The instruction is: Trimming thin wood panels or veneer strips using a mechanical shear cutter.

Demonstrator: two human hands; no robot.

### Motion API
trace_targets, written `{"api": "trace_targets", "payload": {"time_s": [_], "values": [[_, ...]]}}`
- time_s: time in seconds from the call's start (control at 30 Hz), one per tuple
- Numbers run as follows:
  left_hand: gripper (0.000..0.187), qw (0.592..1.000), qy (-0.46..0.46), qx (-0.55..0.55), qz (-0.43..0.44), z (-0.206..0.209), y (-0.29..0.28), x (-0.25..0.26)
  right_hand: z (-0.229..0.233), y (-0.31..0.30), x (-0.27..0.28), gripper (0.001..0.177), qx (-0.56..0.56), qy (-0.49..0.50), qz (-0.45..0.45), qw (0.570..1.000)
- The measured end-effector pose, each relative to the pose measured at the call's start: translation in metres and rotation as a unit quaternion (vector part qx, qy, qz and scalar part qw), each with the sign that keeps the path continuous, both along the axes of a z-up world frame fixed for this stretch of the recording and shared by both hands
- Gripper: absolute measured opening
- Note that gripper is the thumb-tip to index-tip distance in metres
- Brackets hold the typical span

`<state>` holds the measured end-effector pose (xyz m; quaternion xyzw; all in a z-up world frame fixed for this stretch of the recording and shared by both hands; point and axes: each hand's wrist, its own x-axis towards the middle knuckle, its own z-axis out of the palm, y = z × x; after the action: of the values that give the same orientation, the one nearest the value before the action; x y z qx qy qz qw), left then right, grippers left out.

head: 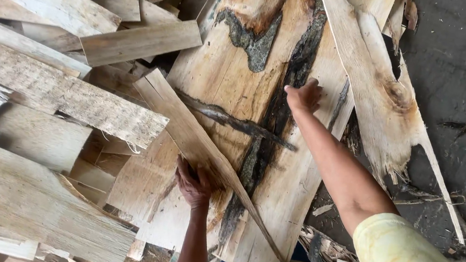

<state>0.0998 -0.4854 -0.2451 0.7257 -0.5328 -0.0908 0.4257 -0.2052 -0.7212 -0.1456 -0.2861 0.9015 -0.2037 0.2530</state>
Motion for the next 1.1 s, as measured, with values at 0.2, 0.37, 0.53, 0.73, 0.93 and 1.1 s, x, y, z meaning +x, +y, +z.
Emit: {"api": "trace_targets", "payload": {"time_s": [0.2, 0.37, 0.53, 0.73, 0.93, 1.1], "values": [[0.067, 1.0, -0.004, -0.014, -0.008, -0.008, -0.007, 0.002, -0.045, -0.008, -0.008, 0.115, 0.041, 0.163, 0.208, 0.964], [0.066, 1.0, -0.007, -0.004, -0.007, -0.005, -0.003, 0.002, -0.046, -0.01, -0.012, 0.118, 0.042, 0.174, 0.21, 0.961], [0.066, 1.0, -0.019, -0.012, -0.018, -0.012, -0.004, 0.002, -0.059, -0.003, -0.034, 0.103, 0.044, 0.181, 0.245, 0.952], [0.066, 1.0, -0.002, -0.011, -0.01, -0.015, -0.003, 0.002, -0.044, 0.005, -0.071, 0.074, 0.021, 0.199, 0.318, 0.927], [0.064, 0.999, -0.021, -0.024, -0.013, -0.012, -0.004, 0.0, -0.058, 0.021, -0.111, 0.012, -0.07, 0.385, 0.337, 0.856], [0.064, 0.999, -0.037, -0.013, -0.006, -0.02, -0.005, 0.003, -0.009, 0.046, -0.086, 0.03, -0.149, -0.027, 0.037, 0.988]]}}
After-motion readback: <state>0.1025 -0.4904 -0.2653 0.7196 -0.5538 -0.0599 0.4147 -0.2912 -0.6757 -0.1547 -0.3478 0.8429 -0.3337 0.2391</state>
